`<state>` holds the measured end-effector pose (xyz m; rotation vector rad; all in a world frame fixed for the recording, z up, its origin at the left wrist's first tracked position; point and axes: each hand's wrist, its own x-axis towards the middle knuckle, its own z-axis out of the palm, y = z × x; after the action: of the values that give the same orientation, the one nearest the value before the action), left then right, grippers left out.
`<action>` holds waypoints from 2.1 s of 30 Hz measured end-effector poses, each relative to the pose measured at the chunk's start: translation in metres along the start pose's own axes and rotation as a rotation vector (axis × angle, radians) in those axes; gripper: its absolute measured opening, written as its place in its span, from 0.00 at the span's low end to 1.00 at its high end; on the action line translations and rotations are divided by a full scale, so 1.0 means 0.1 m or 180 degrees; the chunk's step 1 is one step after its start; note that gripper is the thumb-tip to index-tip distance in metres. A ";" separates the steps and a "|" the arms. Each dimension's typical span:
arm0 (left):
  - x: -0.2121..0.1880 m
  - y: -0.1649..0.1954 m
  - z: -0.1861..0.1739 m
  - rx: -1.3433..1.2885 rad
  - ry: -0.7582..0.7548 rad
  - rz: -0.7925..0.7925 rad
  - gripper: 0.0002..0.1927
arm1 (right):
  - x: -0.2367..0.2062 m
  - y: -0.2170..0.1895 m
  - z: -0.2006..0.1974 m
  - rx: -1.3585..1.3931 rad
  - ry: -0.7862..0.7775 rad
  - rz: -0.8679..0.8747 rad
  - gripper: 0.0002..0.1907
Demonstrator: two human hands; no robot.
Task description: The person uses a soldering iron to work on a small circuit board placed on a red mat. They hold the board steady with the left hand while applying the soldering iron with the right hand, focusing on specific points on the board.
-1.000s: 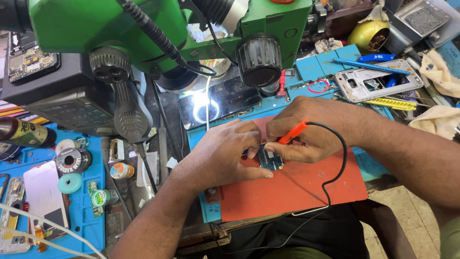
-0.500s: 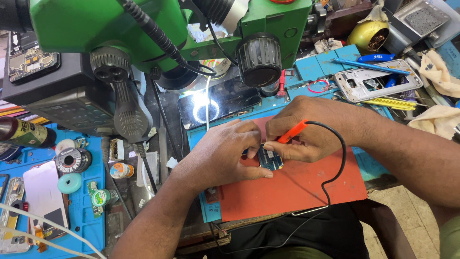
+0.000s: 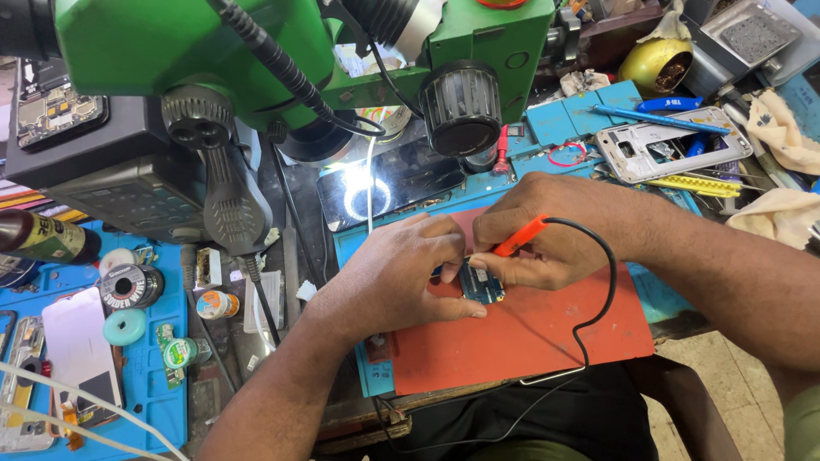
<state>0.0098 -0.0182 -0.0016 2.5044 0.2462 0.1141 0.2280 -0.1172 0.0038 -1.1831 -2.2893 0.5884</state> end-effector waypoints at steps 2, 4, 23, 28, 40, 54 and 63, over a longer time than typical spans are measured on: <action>0.00 0.00 0.00 0.0011 0.0024 0.0030 0.27 | 0.00 0.00 0.00 -0.0018 -0.0026 0.0040 0.14; 0.00 0.00 0.00 0.0005 0.0001 -0.0027 0.27 | -0.01 0.01 -0.01 0.0027 -0.0075 0.0025 0.15; 0.00 0.00 0.00 0.0023 -0.0029 -0.0028 0.27 | 0.00 0.00 0.00 -0.0060 0.0000 -0.0008 0.16; 0.00 -0.01 0.00 -0.0006 0.0046 0.0081 0.27 | -0.01 0.01 -0.01 -0.0125 -0.0049 0.0073 0.15; -0.01 0.01 -0.01 0.0005 0.0012 -0.0004 0.26 | -0.01 0.02 0.01 -0.0083 0.0035 0.0022 0.15; 0.00 -0.01 0.00 0.0021 -0.0036 0.0008 0.26 | 0.00 0.03 0.01 -0.0100 0.0010 0.0032 0.14; 0.00 0.00 0.00 0.0042 -0.0024 0.0001 0.27 | 0.01 0.02 0.00 -0.0065 -0.0012 0.0108 0.14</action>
<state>0.0093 -0.0182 -0.0019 2.5175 0.2443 0.1032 0.2289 -0.1158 0.0029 -1.2336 -2.2875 0.5814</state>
